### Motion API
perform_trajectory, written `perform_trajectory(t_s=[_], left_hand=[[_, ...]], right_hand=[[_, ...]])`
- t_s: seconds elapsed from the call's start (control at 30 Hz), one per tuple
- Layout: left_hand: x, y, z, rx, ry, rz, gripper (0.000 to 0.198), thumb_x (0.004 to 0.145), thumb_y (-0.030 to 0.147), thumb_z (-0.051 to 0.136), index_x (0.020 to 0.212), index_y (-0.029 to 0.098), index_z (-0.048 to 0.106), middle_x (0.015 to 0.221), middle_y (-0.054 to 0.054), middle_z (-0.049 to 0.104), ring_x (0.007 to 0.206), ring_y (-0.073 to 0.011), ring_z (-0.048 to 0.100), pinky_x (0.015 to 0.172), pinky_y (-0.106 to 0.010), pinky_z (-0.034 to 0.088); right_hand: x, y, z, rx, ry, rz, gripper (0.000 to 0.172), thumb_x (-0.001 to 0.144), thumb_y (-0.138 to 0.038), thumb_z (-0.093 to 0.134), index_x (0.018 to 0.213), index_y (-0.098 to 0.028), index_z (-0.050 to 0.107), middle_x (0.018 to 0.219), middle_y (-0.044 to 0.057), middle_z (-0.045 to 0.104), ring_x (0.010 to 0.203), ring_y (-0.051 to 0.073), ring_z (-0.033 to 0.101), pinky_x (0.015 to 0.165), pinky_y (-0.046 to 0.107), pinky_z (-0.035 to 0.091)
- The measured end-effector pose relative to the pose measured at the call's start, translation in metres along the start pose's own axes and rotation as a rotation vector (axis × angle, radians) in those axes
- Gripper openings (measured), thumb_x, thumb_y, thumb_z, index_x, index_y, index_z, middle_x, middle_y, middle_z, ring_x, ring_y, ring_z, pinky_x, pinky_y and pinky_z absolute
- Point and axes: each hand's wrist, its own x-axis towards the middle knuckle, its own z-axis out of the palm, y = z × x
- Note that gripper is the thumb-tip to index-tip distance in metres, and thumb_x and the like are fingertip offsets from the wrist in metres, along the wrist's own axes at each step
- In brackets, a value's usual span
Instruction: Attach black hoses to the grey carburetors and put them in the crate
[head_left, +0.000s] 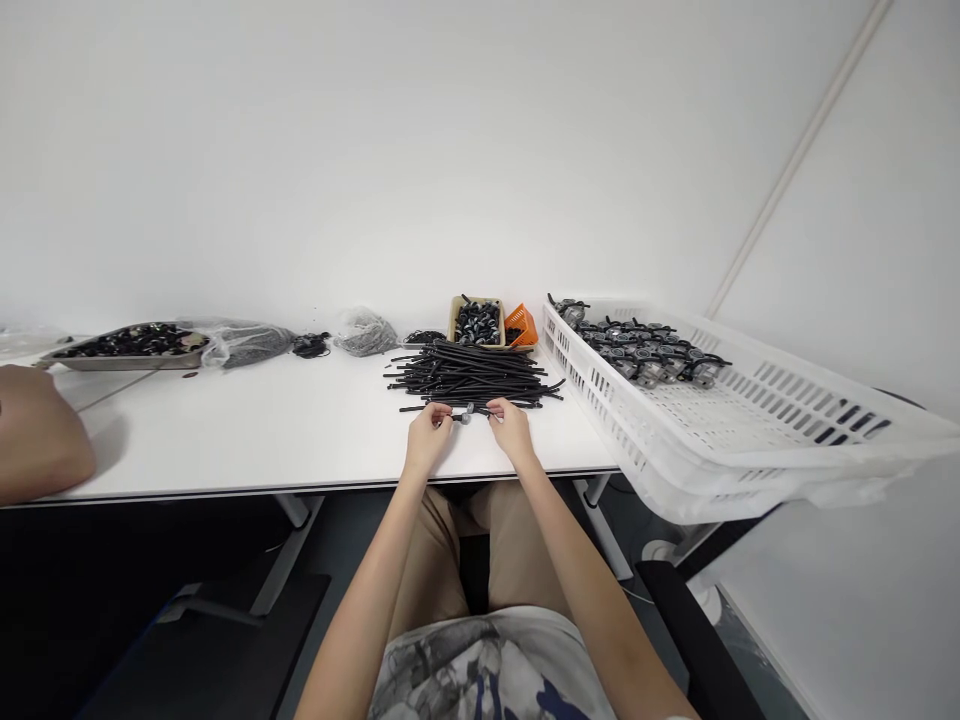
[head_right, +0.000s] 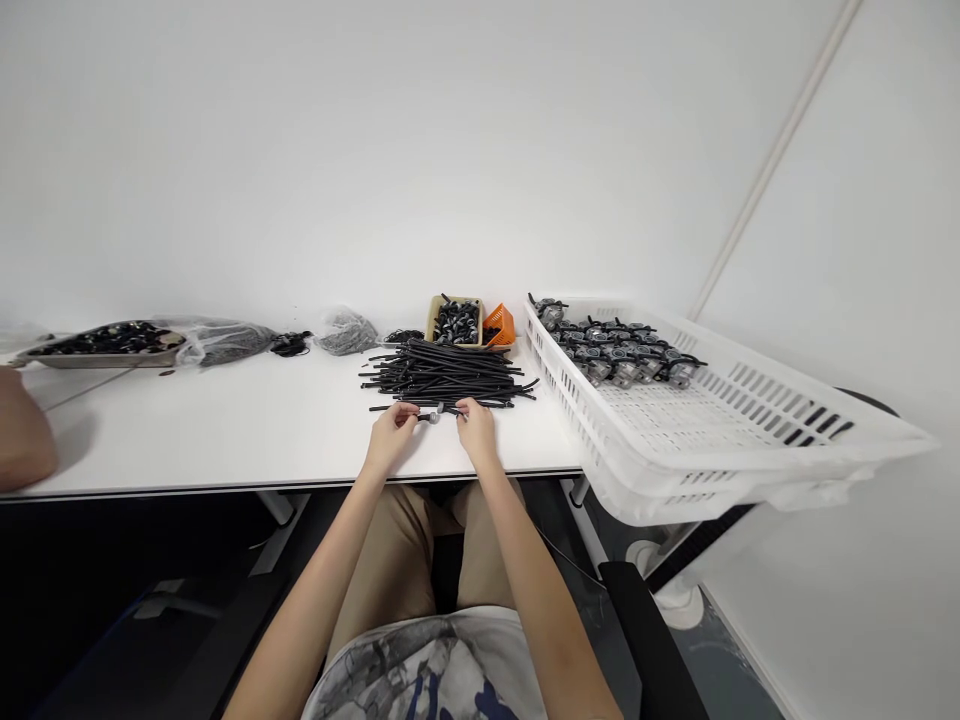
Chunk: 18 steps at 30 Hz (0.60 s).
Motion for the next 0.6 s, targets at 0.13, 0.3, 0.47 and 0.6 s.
perform_trajectory(t_s=[0.13, 0.3, 0.47, 0.6], left_hand=[[0.0000, 0.0008, -0.0004, 0.001, 0.001, 0.005, 0.018, 0.076, 0.019, 0.051, 0.090, 0.019, 0.063, 0.095, -0.006, 0.072, 0.088, -0.0193, 0.066, 0.087, -0.032, 0.049], [0.0003, 0.0021, -0.0005, 0.003, 0.006, 0.006, 0.019, 0.075, 0.018, 0.051, 0.089, 0.019, 0.064, 0.094, -0.007, 0.072, 0.087, -0.0194, 0.066, 0.088, -0.033, 0.050], [0.0008, 0.0006, -0.0002, 0.003, 0.003, 0.010, 0.018, 0.074, 0.018, 0.052, 0.089, 0.019, 0.063, 0.094, -0.006, 0.072, 0.087, -0.0190, 0.066, 0.088, -0.033, 0.050], [0.0009, -0.0023, 0.0009, -0.011, -0.004, 0.028, 0.020, 0.071, 0.017, 0.056, 0.089, 0.018, 0.063, 0.096, -0.007, 0.072, 0.090, -0.0197, 0.066, 0.088, -0.034, 0.050]], right_hand=[[-0.0003, -0.0004, -0.0005, 0.014, 0.033, 0.012, 0.037, 0.073, 0.000, 0.047, 0.098, -0.020, 0.066, 0.094, 0.003, 0.072, 0.086, 0.016, 0.066, 0.086, 0.032, 0.053], [0.0005, -0.0013, -0.0016, 0.026, 0.057, -0.036, 0.045, 0.065, 0.002, 0.044, 0.097, -0.020, 0.067, 0.090, 0.002, 0.069, 0.084, 0.016, 0.064, 0.083, 0.030, 0.053], [0.0009, -0.0029, -0.0023, 0.035, 0.019, -0.028, 0.040, 0.064, -0.001, 0.047, 0.093, -0.020, 0.068, 0.091, 0.002, 0.068, 0.084, 0.016, 0.063, 0.084, 0.031, 0.052], [0.0002, -0.0055, -0.0040, 0.009, 0.007, -0.010, 0.035, 0.066, -0.002, 0.049, 0.087, -0.021, 0.069, 0.091, 0.002, 0.067, 0.085, 0.017, 0.063, 0.085, 0.031, 0.052]])
